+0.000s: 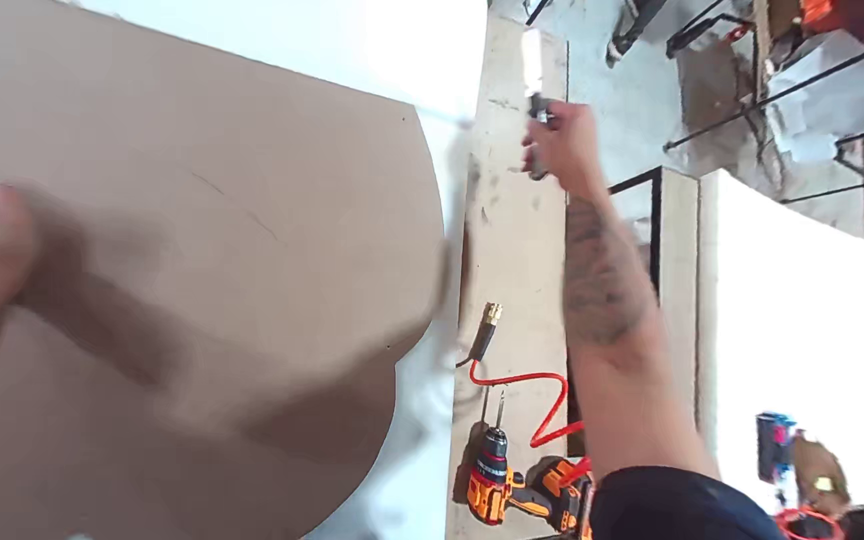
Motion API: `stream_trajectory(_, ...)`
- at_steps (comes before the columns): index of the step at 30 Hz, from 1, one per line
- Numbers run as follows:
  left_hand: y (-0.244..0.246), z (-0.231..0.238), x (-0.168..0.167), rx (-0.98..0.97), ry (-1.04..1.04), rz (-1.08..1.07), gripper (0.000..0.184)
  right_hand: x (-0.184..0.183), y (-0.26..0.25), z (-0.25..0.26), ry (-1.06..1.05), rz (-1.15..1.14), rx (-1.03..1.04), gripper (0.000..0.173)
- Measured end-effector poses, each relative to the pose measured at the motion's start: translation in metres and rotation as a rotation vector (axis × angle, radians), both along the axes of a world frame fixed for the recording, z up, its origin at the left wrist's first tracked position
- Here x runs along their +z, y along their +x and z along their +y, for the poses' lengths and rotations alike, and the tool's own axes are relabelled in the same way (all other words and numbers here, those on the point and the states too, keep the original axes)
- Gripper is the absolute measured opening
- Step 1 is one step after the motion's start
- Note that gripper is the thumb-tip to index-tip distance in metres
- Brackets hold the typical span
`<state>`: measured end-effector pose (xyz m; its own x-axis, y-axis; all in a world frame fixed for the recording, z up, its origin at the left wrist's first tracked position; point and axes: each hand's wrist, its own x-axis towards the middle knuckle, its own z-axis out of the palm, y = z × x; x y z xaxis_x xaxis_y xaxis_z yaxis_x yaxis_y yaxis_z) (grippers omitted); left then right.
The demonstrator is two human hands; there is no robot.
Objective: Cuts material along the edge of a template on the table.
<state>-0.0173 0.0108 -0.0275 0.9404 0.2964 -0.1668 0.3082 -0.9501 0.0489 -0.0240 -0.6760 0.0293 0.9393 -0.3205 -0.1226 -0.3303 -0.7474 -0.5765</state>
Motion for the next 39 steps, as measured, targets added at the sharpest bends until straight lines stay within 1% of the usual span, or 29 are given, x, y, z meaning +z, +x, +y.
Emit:
stream_trajectory(1,-0.01,0.029,-0.052,-0.347,0.136,-0.353,0.078,-0.013,0.006,0.021,0.047,-0.023,-0.002,0.039)
stream_trajectory(2,-0.02,0.013,-0.06,-0.317,0.031,-0.281,0.093,-0.024,0.008,0.043,0.025,-0.031,0.001,0.043)
stream_trajectory(3,-0.034,-0.007,-0.064,-0.315,-0.056,-0.232,0.099,-0.033,0.006,0.064,-0.021,-0.04,0.006,0.045)
stream_trajectory(5,-0.064,-0.046,-0.068,-0.374,-0.123,-0.209,0.095,-0.05,-0.004,0.098,-0.116,-0.055,-0.006,0.046)
stream_trajectory(7,-0.076,-0.065,-0.066,-0.409,-0.125,-0.21,0.089,-0.062,-0.014,0.12,-0.172,-0.035,-0.049,0.048)
stream_trajectory(11,-0.07,-0.064,-0.063,-0.42,-0.132,-0.221,0.086,-0.086,-0.013,0.129,-0.203,-0.038,-0.067,0.047)
stream_trajectory(17,-0.071,-0.066,-0.061,-0.398,-0.114,-0.21,0.084,-0.096,-0.002,0.121,-0.195,-0.068,-0.033,0.046)
stream_trajectory(22,-0.068,-0.064,-0.064,-0.401,-0.122,-0.222,0.083,-0.084,0.0,0.119,-0.203,-0.001,0.006,0.046)
stream_trajectory(25,-0.069,-0.064,-0.065,-0.398,-0.136,-0.213,0.083,-0.081,0.017,0.116,-0.252,0.032,0.06,0.045)
stream_trajectory(29,-0.069,-0.061,-0.066,-0.4,-0.142,-0.226,0.082,-0.066,0.026,0.111,-0.288,0.143,0.13,0.037)
stream_trajectory(32,-0.067,-0.061,-0.07,-0.395,-0.135,-0.227,0.083,-0.057,0.036,0.113,-0.305,0.184,0.116,0.026)
stream_trajectory(34,-0.067,-0.06,-0.069,-0.387,-0.135,-0.22,0.083,-0.053,0.041,0.113,-0.313,0.196,0.125,0.028)
stream_trajectory(37,-0.068,-0.061,-0.065,-0.389,-0.152,-0.204,0.081,-0.049,0.028,0.109,-0.332,0.211,0.209,0.031)
stream_trajectory(39,-0.071,-0.062,-0.065,-0.381,-0.158,-0.201,0.08,-0.051,0.026,0.11,-0.341,0.207,0.2,0.03)
